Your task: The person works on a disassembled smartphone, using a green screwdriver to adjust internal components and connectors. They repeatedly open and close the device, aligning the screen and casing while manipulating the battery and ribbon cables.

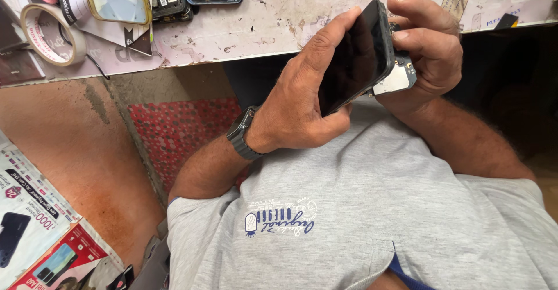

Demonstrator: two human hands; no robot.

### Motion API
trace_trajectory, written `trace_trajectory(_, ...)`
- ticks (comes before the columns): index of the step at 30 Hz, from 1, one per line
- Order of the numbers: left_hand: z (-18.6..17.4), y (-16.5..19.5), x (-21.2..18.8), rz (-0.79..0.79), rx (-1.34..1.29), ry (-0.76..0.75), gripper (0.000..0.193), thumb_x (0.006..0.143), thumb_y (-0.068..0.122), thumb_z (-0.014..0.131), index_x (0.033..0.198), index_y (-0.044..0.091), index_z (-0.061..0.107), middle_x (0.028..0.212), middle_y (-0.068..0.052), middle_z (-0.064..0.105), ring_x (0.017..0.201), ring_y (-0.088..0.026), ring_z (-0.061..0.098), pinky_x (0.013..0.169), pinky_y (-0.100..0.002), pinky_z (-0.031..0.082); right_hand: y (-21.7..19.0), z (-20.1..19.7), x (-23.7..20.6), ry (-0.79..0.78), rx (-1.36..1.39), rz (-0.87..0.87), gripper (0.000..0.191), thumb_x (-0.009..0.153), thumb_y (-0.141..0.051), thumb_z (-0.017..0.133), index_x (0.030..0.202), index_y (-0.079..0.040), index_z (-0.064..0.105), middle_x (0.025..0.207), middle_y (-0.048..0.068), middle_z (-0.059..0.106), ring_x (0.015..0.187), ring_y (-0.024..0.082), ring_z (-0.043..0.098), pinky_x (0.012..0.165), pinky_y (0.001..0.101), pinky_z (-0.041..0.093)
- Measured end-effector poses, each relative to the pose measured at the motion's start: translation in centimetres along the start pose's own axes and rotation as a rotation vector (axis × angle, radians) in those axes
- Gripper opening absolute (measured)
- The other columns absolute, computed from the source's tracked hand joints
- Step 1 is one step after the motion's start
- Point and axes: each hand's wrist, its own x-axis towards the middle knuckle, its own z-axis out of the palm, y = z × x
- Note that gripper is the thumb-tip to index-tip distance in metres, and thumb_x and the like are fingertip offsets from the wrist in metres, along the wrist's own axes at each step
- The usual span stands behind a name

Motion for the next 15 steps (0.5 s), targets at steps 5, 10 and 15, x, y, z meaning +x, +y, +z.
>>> trace_trajectory(5, -0.1, -0.1, 0.0, 0.063, 0.047, 0.016, 0.1, 0.078, -0.001, 0.071, 0.16, 0.007, 0.014, 0.163, -0.017, 0.029, 0.153, -0.03, 0.04, 0.128, -0.037, 0.036, 0.1, -0.1, 0.1, -0.016, 0.044, -0.005, 0.028, 0.096, -0.004, 0.07, 0.116, 0.001, 0.051, 0.136, 0.025, 0.055, 0.1, 0.026, 0.076, 0.08, 0.0336, 0.07)
trace_trajectory(10, -0.2, -0.2, -0.1, 0.018, 0.002, 0.002, 0.1, 0.079, -0.001, 0.07, 0.162, 0.009, 0.015, 0.164, -0.014, 0.032, 0.149, -0.026, 0.042, 0.127, -0.034, 0.039, 0.0, -0.1, 0.2, -0.016, 0.002, -0.01, 0.03, 0.095, -0.006, 0.073, 0.115, 0.0, 0.052, 0.135, 0.024, 0.056, 0.098, 0.027, 0.075, 0.08, 0.035, 0.07)
trace_trajectory(15, -1.0, -0.3, -0.3, -0.033, -0.032, -0.033, 0.1, 0.078, -0.001, 0.07, 0.162, 0.007, 0.018, 0.163, -0.013, 0.037, 0.148, -0.023, 0.042, 0.128, -0.033, 0.036, -1.7, -0.4, 1.6, -0.071, -0.215, 0.006, 0.037, 0.09, -0.009, 0.082, 0.113, 0.002, 0.056, 0.128, 0.027, 0.062, 0.094, 0.023, 0.076, 0.076, 0.0321, 0.069)
